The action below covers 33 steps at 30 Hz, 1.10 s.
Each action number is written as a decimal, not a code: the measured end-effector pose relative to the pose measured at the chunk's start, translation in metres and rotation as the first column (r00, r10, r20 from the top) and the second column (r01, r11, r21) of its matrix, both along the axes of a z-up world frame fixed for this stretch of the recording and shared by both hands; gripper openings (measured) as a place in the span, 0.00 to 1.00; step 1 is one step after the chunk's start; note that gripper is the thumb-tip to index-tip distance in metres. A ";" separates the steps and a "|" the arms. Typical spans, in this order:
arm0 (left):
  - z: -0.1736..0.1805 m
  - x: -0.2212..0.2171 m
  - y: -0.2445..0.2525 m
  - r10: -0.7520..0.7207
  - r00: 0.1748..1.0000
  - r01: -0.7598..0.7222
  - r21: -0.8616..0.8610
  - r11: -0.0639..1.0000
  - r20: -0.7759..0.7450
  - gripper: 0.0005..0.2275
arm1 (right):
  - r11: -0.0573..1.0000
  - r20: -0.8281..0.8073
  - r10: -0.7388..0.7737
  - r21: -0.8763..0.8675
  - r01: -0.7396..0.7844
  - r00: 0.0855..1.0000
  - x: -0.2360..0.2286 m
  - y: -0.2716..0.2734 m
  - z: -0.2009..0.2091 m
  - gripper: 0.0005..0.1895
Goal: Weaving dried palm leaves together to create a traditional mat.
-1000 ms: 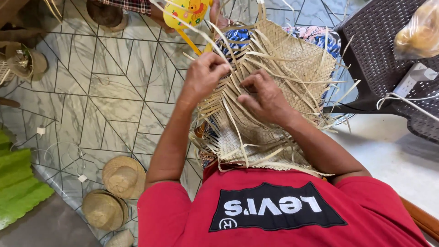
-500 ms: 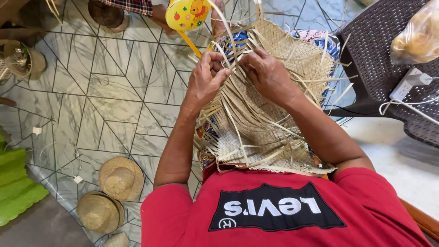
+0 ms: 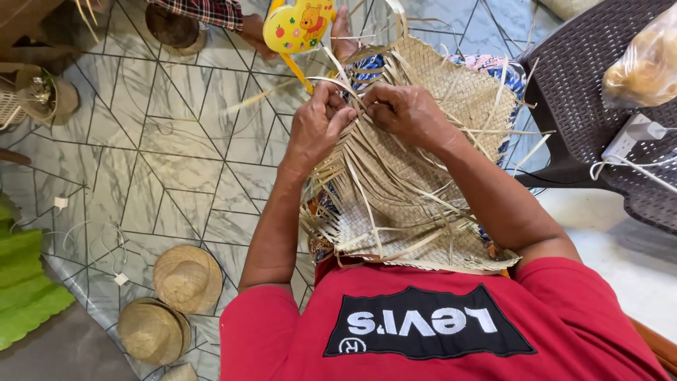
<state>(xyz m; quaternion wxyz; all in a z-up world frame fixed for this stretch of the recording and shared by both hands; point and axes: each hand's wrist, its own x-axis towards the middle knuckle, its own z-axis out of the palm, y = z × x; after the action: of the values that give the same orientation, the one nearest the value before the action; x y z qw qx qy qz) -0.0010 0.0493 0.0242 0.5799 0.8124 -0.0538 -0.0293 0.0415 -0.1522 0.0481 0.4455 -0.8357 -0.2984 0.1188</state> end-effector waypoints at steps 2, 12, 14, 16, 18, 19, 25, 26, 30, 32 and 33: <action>0.015 0.001 0.002 -0.001 1.000 0.002 0.111 0.994 -0.012 0.13 | 0.999 -0.087 -0.033 -0.018 0.031 0.996 0.001 -0.004 -0.013 0.03; 0.073 -0.010 0.067 0.309 0.764 -0.525 0.266 0.808 0.567 0.09 | 0.997 -0.218 -0.076 -0.008 0.076 0.973 0.005 -0.003 -0.027 0.01; 0.080 -0.017 0.050 0.222 0.626 -0.689 0.397 0.607 0.747 0.13 | 0.996 -0.188 -0.088 -0.009 0.087 0.978 0.005 -0.003 -0.033 0.01; 0.063 -0.028 0.002 0.200 0.708 -0.528 0.318 0.788 0.678 0.11 | 0.994 -0.194 -0.092 0.038 0.101 0.977 0.004 -0.005 -0.034 0.03; 0.030 -0.034 -0.037 0.153 0.779 -0.344 0.210 0.915 0.608 0.11 | 0.990 -0.206 -0.088 0.088 0.108 0.974 0.003 -0.008 -0.040 0.05; 0.007 -0.034 -0.053 0.089 0.818 -0.284 0.264 0.922 0.568 0.09 | 0.990 -0.159 -0.090 0.089 0.105 0.983 0.003 -0.011 -0.046 0.06; -0.030 -0.025 -0.076 0.141 0.895 -0.291 0.314 0.904 0.423 0.07 | 0.976 -0.250 -0.064 0.184 0.112 0.966 0.003 -0.015 -0.034 0.07; -0.026 -0.025 -0.075 0.153 0.892 -0.306 0.318 0.898 0.426 0.07 | 0.972 -0.281 -0.048 0.208 0.110 0.958 0.003 -0.015 -0.034 0.07; -0.032 -0.025 -0.072 0.208 0.908 -0.309 0.245 0.919 0.364 0.06 | 0.968 -0.330 -0.028 0.228 0.108 0.943 0.005 -0.016 -0.038 0.05; -0.035 -0.025 -0.070 0.261 0.923 -0.304 0.121 0.945 0.281 0.05 | 0.943 -0.442 -0.015 0.292 0.160 0.897 0.004 -0.018 -0.046 0.04; -0.032 -0.026 -0.069 0.263 0.923 -0.306 0.123 0.944 0.280 0.05 | 0.943 -0.444 -0.013 0.292 0.159 0.896 0.002 -0.018 -0.045 0.04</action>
<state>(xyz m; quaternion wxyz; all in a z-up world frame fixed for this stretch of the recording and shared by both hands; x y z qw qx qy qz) -0.0266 -0.0193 -0.0082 0.4971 0.8532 -0.0079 0.1577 0.0439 -0.1698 0.0032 0.6357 -0.7165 -0.1688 0.2323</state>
